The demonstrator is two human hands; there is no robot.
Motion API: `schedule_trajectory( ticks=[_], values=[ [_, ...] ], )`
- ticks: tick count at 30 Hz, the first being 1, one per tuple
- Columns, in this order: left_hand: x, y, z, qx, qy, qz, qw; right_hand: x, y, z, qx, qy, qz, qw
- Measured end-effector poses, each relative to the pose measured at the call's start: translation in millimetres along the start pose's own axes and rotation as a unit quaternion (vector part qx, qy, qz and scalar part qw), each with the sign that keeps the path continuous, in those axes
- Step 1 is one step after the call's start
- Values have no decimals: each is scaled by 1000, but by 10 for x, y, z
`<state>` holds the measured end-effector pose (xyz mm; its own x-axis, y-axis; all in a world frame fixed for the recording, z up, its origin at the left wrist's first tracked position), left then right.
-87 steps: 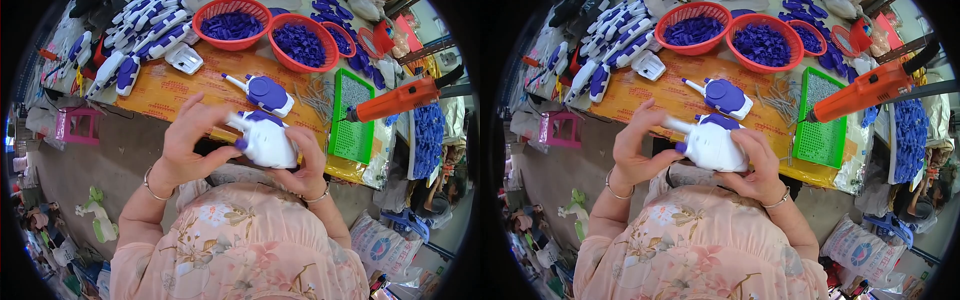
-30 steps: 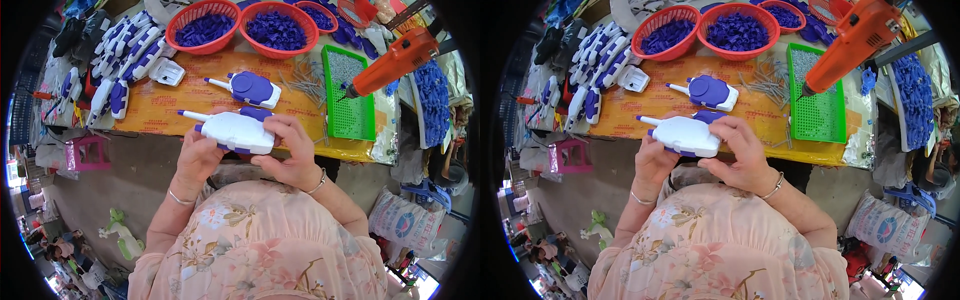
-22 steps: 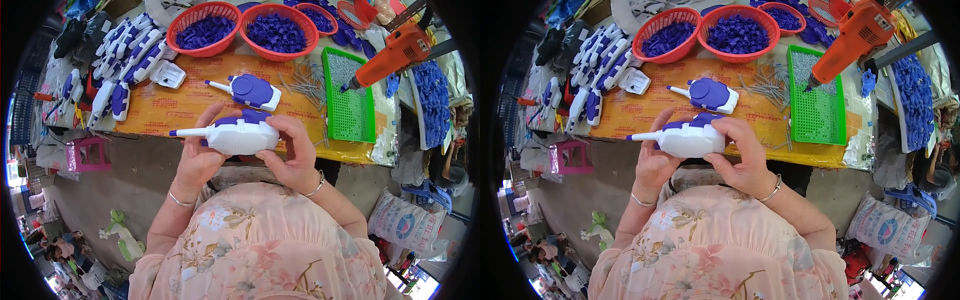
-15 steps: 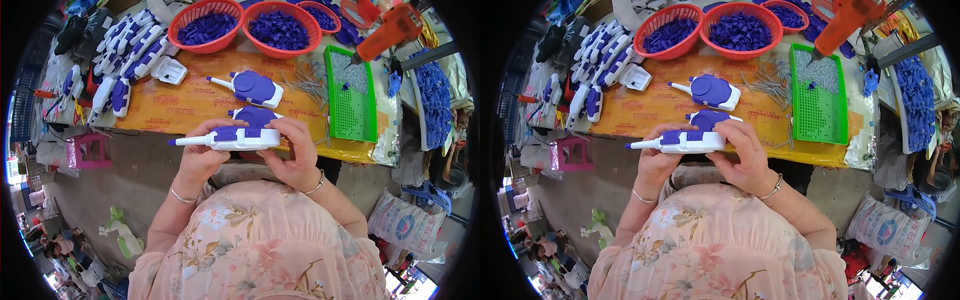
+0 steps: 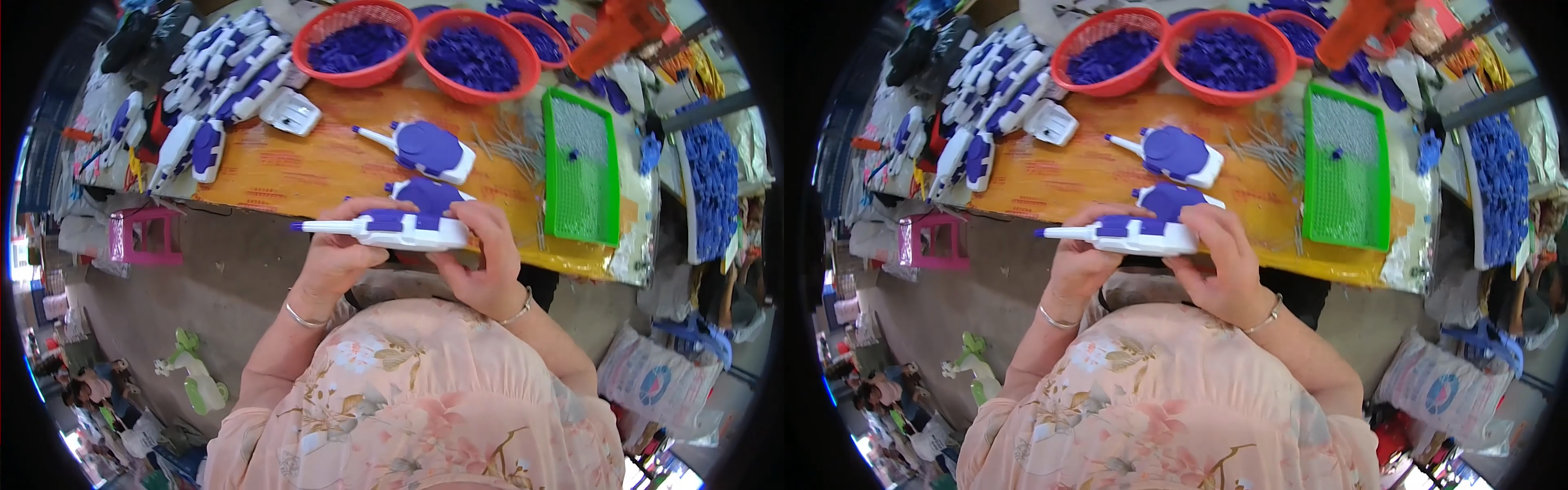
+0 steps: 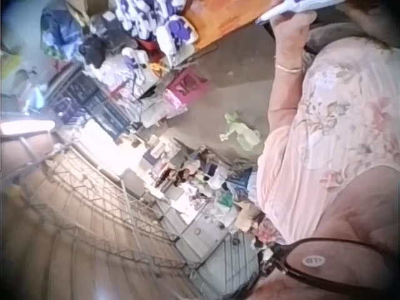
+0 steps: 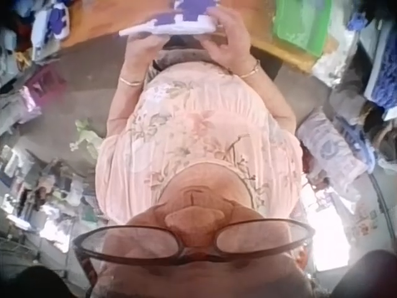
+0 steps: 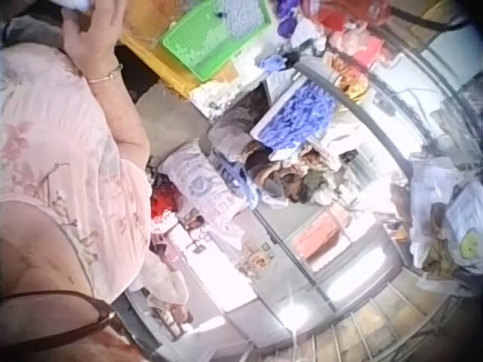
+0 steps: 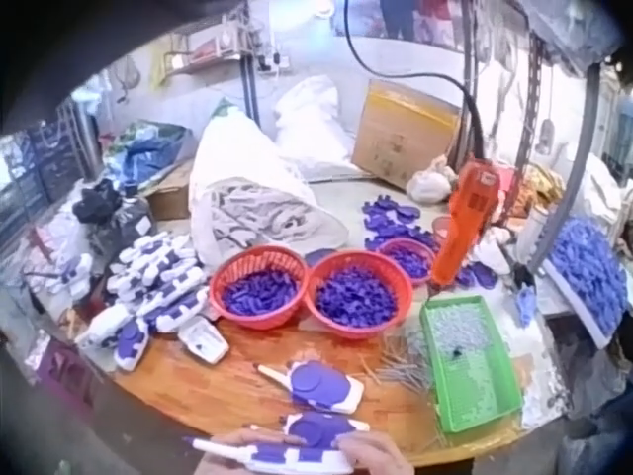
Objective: Assembling plastic toy guns by fitting components together and applying hot glue.
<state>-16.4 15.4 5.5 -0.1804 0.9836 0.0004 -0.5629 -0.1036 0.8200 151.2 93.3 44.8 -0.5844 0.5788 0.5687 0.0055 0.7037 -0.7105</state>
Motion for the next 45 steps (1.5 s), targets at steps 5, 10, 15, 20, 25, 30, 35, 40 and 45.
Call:
schedule_trajectory(
  ticks=[5,10,15,20,25,30,35,40,45],
  values=[
    [-83,-114,-34,23,100,-83,991,104,-63,93,-104,-105,-28,989],
    [-50,171,-47,-34,60,-60,996,233,108,111,-145,-93,7,985],
    [-224,633,-804,387,249,81,884,350,288,136,-262,-118,19,958],
    [-332,1272,-1549,685,443,188,546,377,226,115,-221,-84,50,970],
    [-243,1417,-1976,719,467,128,499,289,95,14,-175,-25,14,984],
    [-229,1459,-2095,694,457,74,551,215,79,-22,-180,-9,29,983],
    [-606,1486,-1631,598,445,61,664,174,68,-27,-166,-5,24,986],
    [-824,1359,-1290,446,410,61,793,152,40,-75,-150,17,20,988],
    [-702,879,-840,49,185,123,974,125,-54,-73,-50,25,-14,998]
  ],
)
Point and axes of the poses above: each hand's wrist, its own x-axis towards the middle knuckle, its own z-axis out of the palm, y = z × x, the point moved 5 cm from there along x, towards the middle knuckle, and after that the axes turned 2 degrees about -y, right-handed, at the moved point
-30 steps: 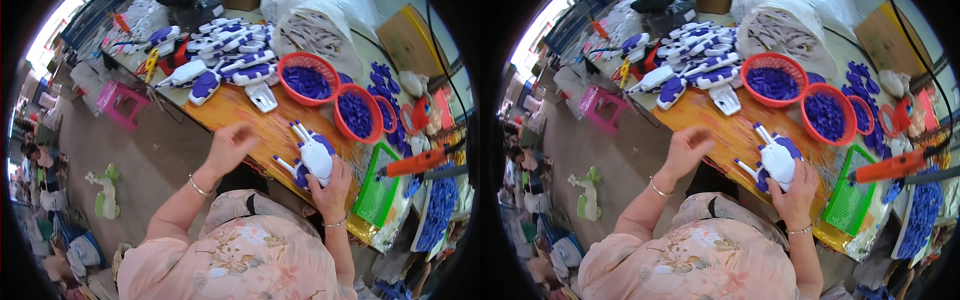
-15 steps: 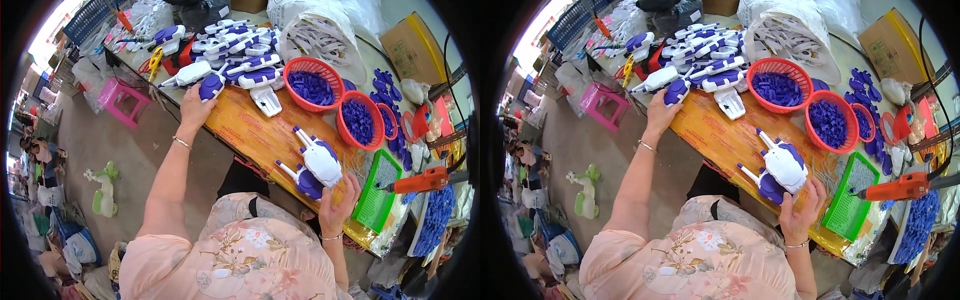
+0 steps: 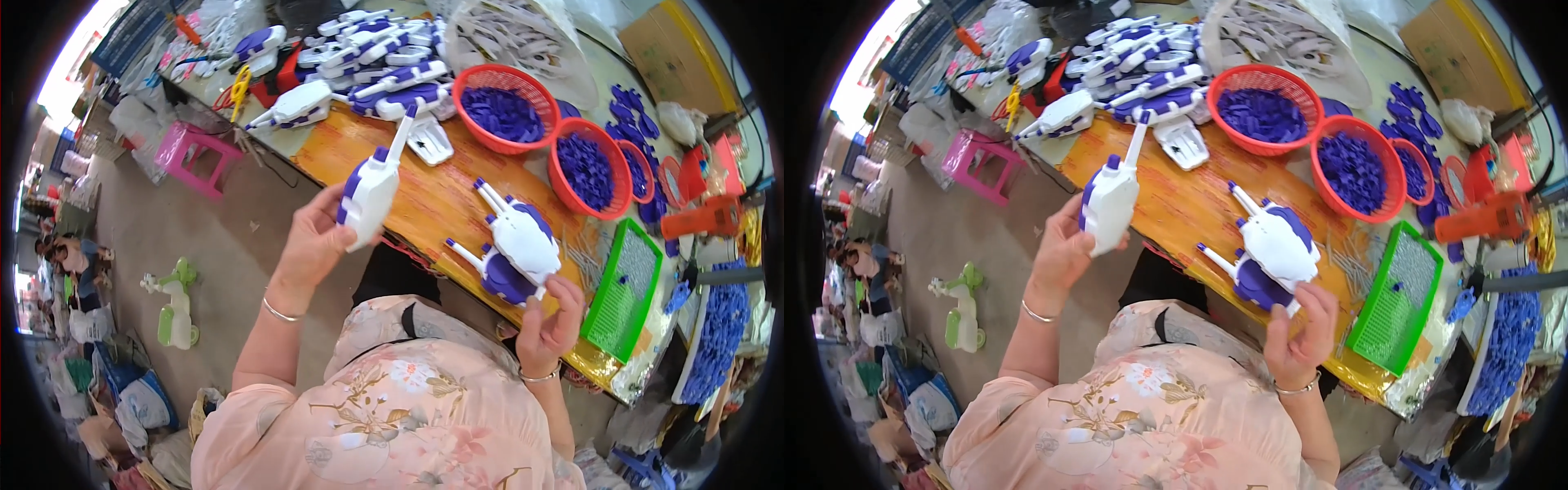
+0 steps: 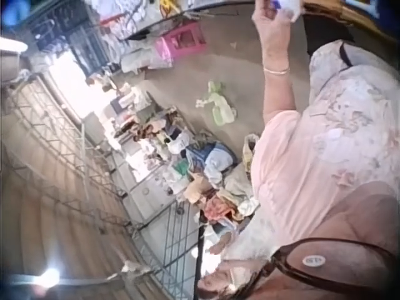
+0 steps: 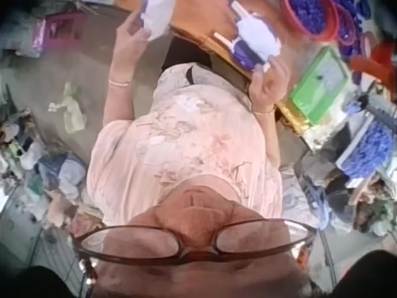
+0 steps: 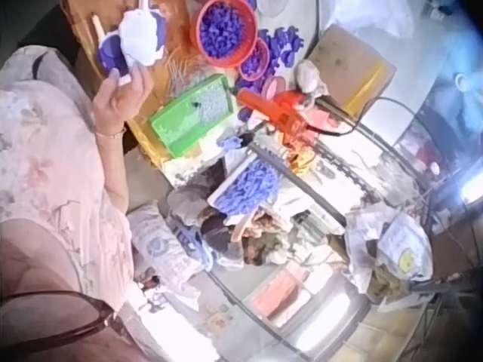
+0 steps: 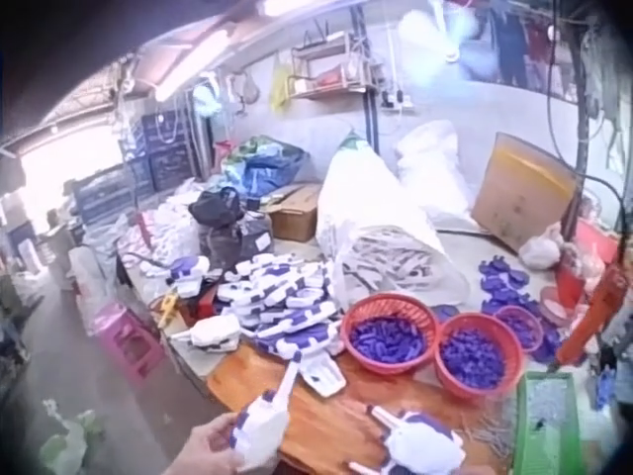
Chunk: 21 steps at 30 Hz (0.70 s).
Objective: Assembling plastic toy guns by fitting components together and applying hot glue.
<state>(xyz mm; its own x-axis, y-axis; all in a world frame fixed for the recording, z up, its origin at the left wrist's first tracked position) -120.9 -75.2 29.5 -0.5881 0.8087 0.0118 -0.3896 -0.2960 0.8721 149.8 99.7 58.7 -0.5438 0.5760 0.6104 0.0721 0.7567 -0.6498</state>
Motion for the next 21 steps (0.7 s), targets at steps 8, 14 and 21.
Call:
schedule_trajectory(
  ticks=[8,14,21],
  values=[
    [-11,-645,1067,-181,-206,-216,937,148,-268,239,95,-133,-47,985],
    [-20,-829,1286,-225,-203,-225,926,26,-188,261,88,-113,21,989],
    [-65,-1124,1150,-249,-240,-255,903,-48,-158,284,42,-58,-55,996]
  ],
)
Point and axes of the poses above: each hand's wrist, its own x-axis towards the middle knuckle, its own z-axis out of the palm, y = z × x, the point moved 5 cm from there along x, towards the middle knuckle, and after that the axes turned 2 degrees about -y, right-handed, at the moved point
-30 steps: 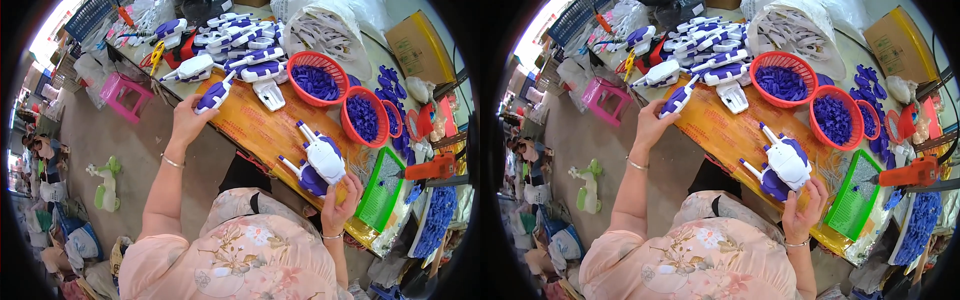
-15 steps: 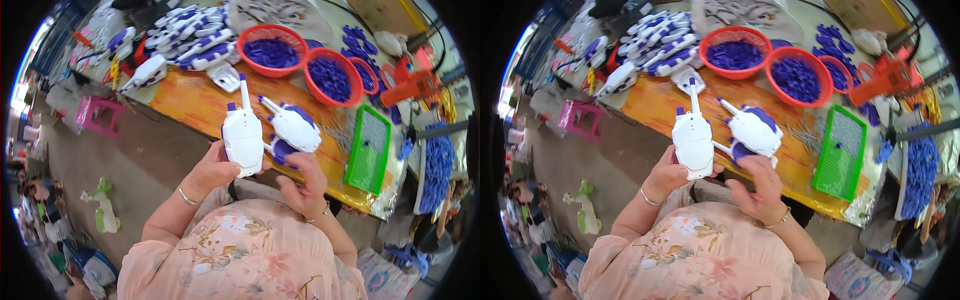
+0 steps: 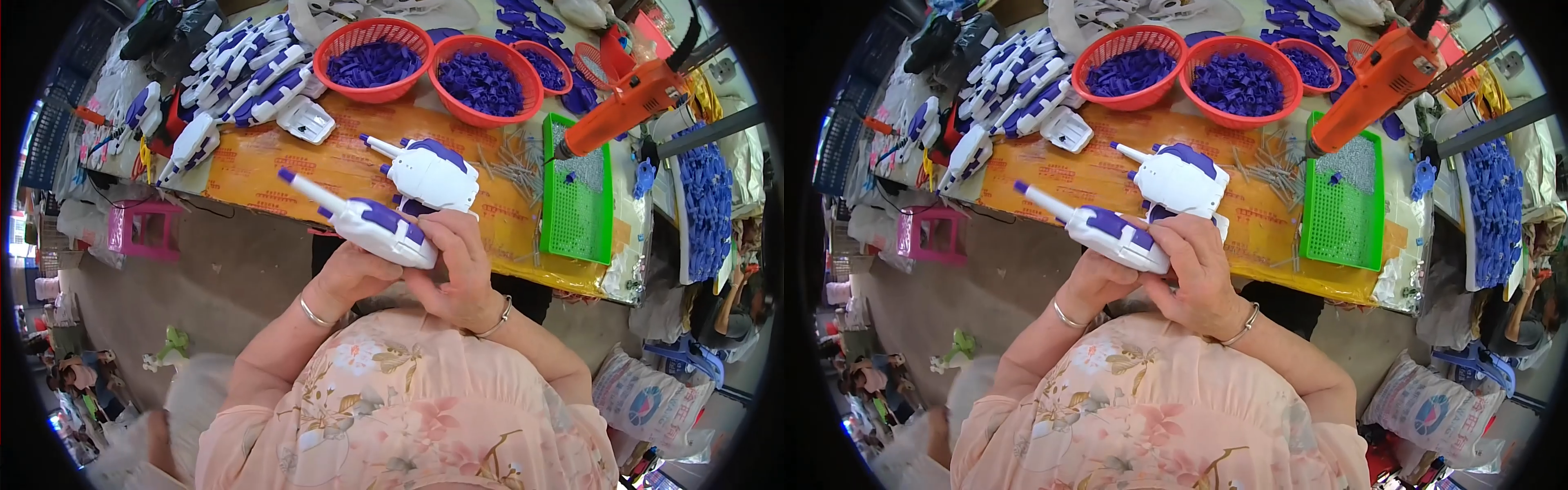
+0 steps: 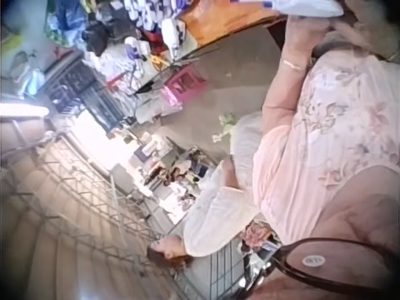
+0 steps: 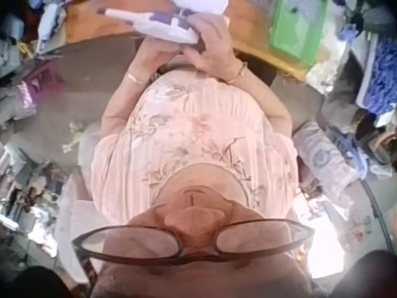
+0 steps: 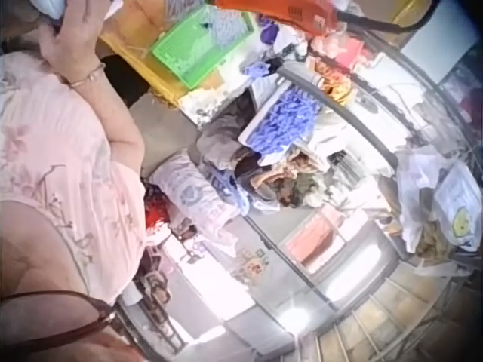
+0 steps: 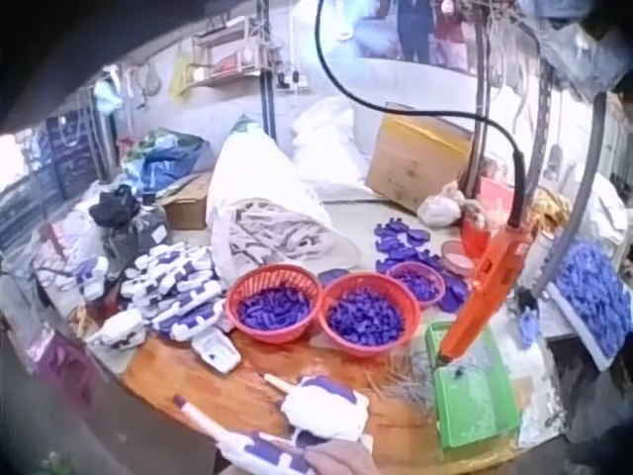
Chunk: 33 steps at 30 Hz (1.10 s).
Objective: Assembling plastic toy guns by fitting components together and applying hot glue.
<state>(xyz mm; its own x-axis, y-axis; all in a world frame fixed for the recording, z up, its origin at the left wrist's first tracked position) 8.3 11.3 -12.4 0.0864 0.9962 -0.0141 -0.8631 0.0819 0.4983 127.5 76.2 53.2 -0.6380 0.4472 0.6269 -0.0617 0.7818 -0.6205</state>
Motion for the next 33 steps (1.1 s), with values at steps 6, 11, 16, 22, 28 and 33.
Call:
schedule_trajectory(
  ticks=[6,11,16,22,28,33],
  values=[
    [81,-1,45,-42,-39,7,998,-19,-7,-13,-18,13,-7,1000],
    [74,-1,30,-43,-41,-2,998,8,-14,-28,-42,14,-29,999],
    [51,116,73,7,2,7,1000,-12,32,-53,-1,23,-25,999],
    [-112,436,143,146,68,85,983,-240,314,-15,492,-11,349,798],
    [-26,711,385,706,62,213,672,-402,601,-501,485,186,366,772],
    [426,670,624,853,-8,156,499,-601,686,-716,438,244,334,798]
  ],
)
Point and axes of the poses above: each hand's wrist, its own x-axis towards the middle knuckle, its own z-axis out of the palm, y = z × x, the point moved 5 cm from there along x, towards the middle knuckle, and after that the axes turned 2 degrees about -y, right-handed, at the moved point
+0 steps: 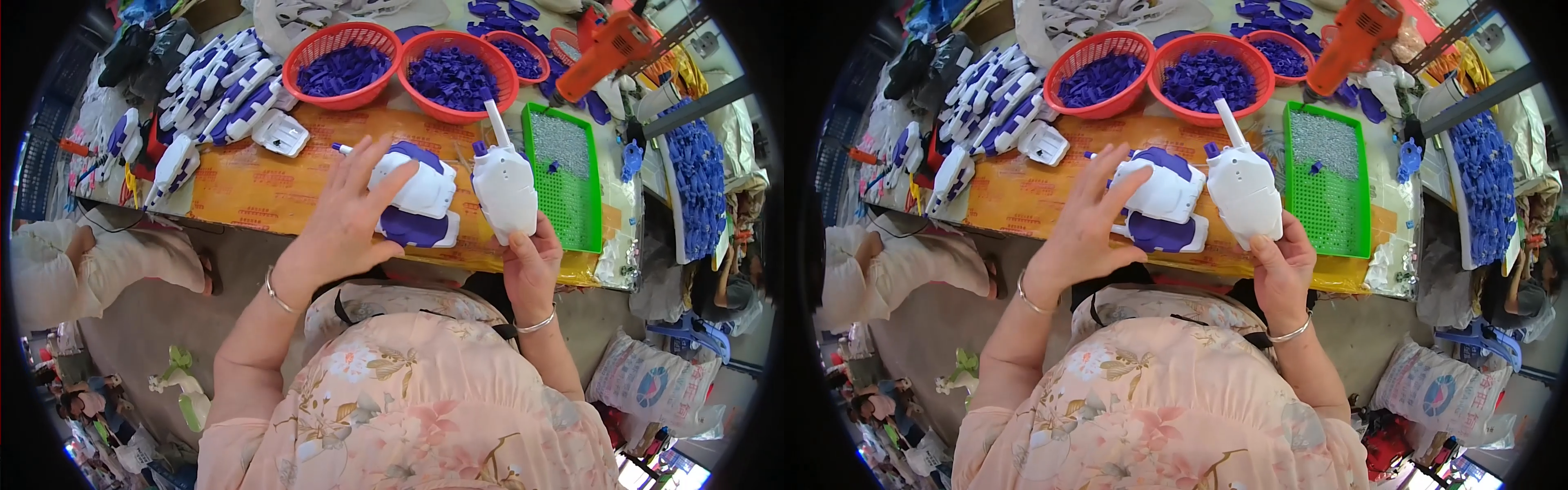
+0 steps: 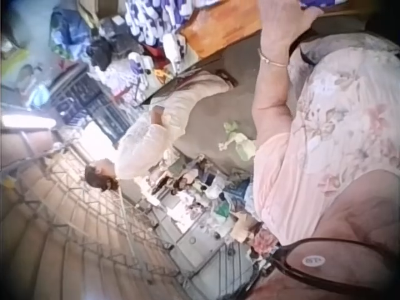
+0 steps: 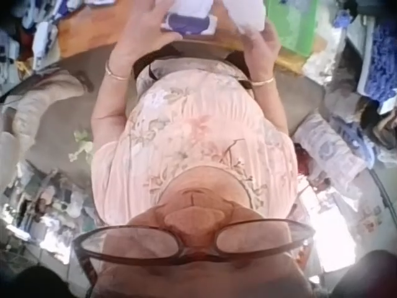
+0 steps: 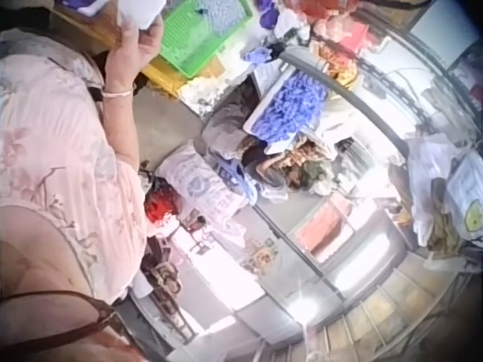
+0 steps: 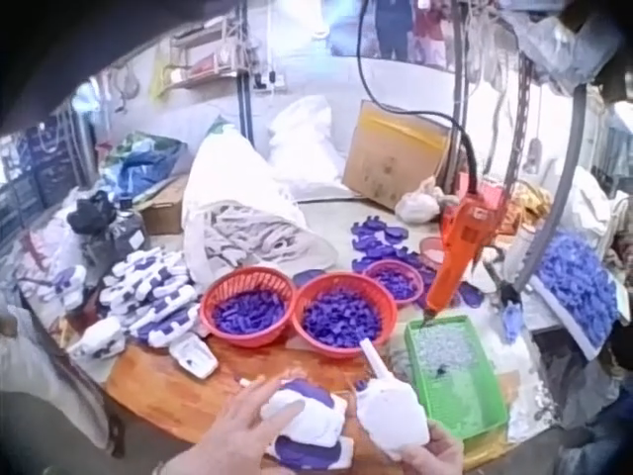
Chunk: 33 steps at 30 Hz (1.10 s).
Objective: Assembling plastic toy guns by fitting components together and applying hot glue.
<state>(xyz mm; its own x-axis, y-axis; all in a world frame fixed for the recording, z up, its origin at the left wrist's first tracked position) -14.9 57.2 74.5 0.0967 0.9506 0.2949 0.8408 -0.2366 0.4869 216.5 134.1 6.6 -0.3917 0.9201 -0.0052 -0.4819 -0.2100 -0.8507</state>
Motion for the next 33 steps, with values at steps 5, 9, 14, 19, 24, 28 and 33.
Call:
schedule_trajectory(
  ticks=[5,9,14,19,24,28,33],
  values=[
    [266,-215,65,86,-143,-44,985,-28,122,-120,-4,29,12,999],
    [245,-383,39,53,-227,-89,968,-36,140,-77,-15,42,6,999],
    [137,-520,24,99,-238,-105,960,-28,187,-62,-31,54,7,998],
    [134,-534,70,82,-249,-119,958,22,201,-64,-31,50,19,998],
    [62,-585,135,51,-196,-101,974,58,223,-54,-34,44,9,998],
    [25,-573,236,46,-173,-102,978,50,202,-43,-46,45,9,998],
    [-27,-523,303,-8,-97,-120,988,6,224,-70,-45,47,11,998]
  ],
)
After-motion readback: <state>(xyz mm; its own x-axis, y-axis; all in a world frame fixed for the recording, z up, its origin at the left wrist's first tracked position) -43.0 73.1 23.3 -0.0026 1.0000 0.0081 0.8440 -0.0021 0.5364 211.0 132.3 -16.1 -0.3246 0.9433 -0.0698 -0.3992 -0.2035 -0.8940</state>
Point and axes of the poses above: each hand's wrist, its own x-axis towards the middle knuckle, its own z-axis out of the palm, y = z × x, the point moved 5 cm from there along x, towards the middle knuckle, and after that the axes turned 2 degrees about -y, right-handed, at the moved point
